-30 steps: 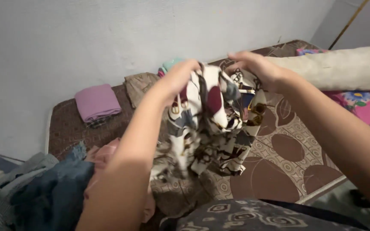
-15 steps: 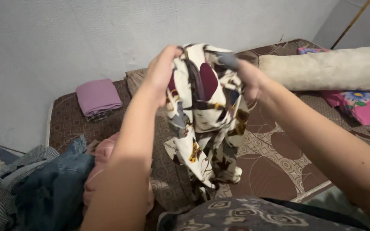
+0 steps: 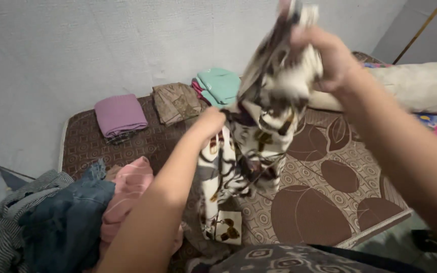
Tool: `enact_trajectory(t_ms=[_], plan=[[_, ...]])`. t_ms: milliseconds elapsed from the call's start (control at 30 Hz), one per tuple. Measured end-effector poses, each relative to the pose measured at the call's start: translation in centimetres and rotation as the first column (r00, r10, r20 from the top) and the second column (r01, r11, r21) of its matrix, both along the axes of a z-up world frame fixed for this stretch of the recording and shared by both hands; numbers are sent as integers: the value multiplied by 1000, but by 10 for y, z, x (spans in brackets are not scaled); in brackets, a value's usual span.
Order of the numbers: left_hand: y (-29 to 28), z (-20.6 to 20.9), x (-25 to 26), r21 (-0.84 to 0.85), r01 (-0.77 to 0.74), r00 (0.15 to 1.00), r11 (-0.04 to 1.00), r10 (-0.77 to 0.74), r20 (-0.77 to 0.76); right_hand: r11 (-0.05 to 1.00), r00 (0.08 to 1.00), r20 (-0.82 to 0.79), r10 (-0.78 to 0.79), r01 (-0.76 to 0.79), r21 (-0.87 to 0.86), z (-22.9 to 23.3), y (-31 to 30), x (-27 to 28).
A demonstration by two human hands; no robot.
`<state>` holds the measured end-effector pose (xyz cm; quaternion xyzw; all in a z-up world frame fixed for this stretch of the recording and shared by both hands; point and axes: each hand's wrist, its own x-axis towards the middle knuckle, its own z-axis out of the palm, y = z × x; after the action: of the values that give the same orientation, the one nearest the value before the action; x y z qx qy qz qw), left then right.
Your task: Folding a patterned blouse on a bed.
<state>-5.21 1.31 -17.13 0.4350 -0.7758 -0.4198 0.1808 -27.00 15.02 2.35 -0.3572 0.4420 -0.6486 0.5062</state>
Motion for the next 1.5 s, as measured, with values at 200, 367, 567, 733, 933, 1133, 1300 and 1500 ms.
enact_trajectory(t_ms=[200, 367, 567, 733, 933, 1133, 1300, 1500], plan=[[-36, 55, 5, 480, -149, 575, 865, 470, -669, 652, -581, -551, 599, -45, 757, -83, 0, -37], [-26, 94, -8, 420, -132, 501, 898, 426, -754, 896, -597, -711, 372, 32, 442, -84, 11, -20], [-17, 96, -10, 425, -59, 483, 903, 398, -780, 986, 33, -999, 33, -166, 27, -62, 22, -33], [-20, 109, -10, 530, -103, 526, 842, 498, -689, 904, -221, -964, -150, -426, -43, -50, 52, -8], [-28, 121, -16, 438, 41, 356, 898, 396, -847, 848, -672, -739, 39, -369, 380, -47, 51, -5], [-1, 147, 22, 414, -86, 414, 906, 410, -813, 971, 269, -933, 241, -54, 235, -12, 54, -35], [-19, 138, 58, -97, -325, 625, 941, 137, -769, 997, 41, -999, 0, -72, -3, -11, 55, -86], [15, 184, 95, -207, -155, 779, 966, -9, -627, 999, 772, -635, -3, -30, -40, -14, 69, -122]])
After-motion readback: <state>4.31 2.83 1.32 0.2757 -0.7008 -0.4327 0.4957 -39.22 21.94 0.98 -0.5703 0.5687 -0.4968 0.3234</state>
